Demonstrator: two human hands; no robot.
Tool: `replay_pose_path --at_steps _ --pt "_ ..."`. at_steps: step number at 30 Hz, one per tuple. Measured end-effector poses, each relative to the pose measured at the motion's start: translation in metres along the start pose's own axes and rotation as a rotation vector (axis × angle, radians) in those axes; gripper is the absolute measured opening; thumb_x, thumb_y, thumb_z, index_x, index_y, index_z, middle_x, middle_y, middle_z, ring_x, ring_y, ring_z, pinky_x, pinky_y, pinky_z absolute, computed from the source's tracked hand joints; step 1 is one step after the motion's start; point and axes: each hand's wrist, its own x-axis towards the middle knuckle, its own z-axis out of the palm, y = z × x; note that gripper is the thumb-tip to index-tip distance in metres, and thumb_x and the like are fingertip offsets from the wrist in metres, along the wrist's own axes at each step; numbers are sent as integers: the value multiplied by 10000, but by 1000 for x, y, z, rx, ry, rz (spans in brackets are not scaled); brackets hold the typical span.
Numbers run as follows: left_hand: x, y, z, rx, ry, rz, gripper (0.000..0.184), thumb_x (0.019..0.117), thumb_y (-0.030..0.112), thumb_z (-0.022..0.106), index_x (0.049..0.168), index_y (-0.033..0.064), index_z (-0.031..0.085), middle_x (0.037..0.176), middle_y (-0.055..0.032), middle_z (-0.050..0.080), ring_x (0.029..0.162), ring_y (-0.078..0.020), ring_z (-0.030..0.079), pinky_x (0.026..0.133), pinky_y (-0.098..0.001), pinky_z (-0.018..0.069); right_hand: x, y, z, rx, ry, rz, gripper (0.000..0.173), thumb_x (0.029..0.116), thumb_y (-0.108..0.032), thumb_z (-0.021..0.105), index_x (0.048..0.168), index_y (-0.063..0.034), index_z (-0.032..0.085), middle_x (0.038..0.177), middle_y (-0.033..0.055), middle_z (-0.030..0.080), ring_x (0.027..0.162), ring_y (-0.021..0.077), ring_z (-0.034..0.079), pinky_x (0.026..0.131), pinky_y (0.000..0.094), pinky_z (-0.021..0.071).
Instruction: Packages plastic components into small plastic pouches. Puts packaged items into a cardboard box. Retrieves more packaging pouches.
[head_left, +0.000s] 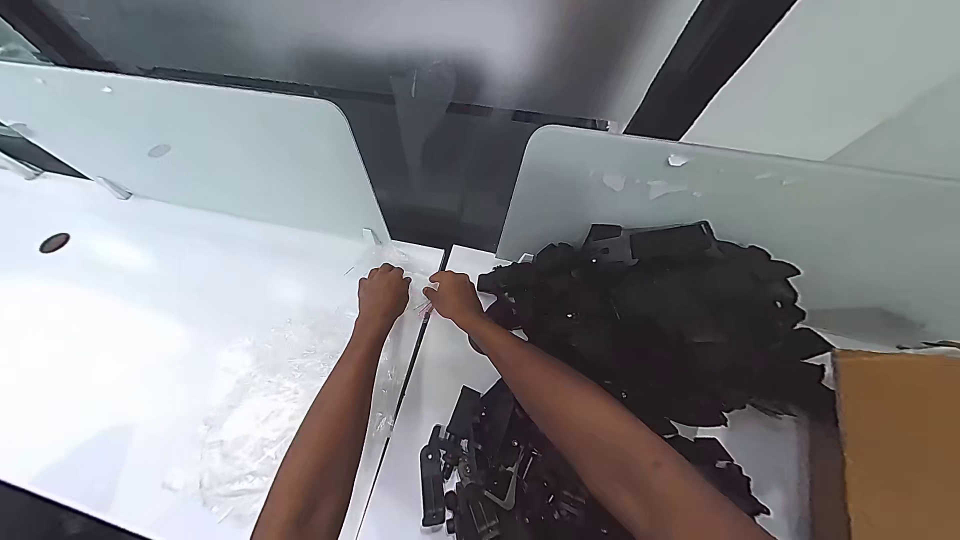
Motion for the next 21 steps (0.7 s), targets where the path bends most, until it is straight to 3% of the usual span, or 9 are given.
replay_pose_path --at_steps 2,4,6,9,10,15,21 --pt "-8 7 -11 5 47 6 378 1070 281 483 1253 13 678 1369 -186 615 1320 -394 541 1024 -643 442 -7 3 -16 -83 -38 -71 338 1001 -287 623 1222 -45 707 1118 212 712 1069 388 683 890 600 534" --pt "-21 19 -25 17 97 28 376 1058 266 506 1237 -21 670 1359 -211 611 1311 -396 548 1026 -632 446 -24 7 -36 -150 -86 -122 318 990 -301 632 1118 -25 724 1036 214 715 994 386 694 853 606 536" --pt "-40 40 -40 14 118 71 367 1038 262 547 1208 -35 681 1338 -221 617 1288 -392 565 1025 -623 455 -53 11 -61 -205 -136 -157 309 994 -317 634 1068 -34 731 951 193 712 877 357 701 787 588 551" --pt "-82 85 -53 -51 122 226 356 1019 270 604 1206 -21 689 1316 -217 629 1254 -397 586 1018 -625 469 -118 22 -105 -286 -195 -164 267 994 -308 631 1023 -63 732 893 144 698 826 305 686 722 538 547" --pt "-100 103 -57 -80 117 294 352 1018 275 613 1219 -4 688 1319 -205 630 1251 -391 590 1023 -622 469 -144 29 -121 -289 -203 -160 242 998 -296 623 980 -74 717 844 120 681 772 273 672 679 499 540" --pt "-191 217 -68 -162 165 828 320 1011 301 607 1204 66 705 1270 -122 671 1198 -300 639 1006 -533 517 -297 78 -215 -98 -205 -56 228 1032 -282 610 1108 -110 738 770 26 663 598 94 603 595 300 534" --pt "-284 373 -57 -316 96 1315 317 1006 334 597 1201 115 719 1238 -63 696 1186 -219 651 975 -434 550 -467 169 -292 176 53 107 168 1033 -245 629 1021 -114 733 716 -34 650 568 10 572 541 180 484"
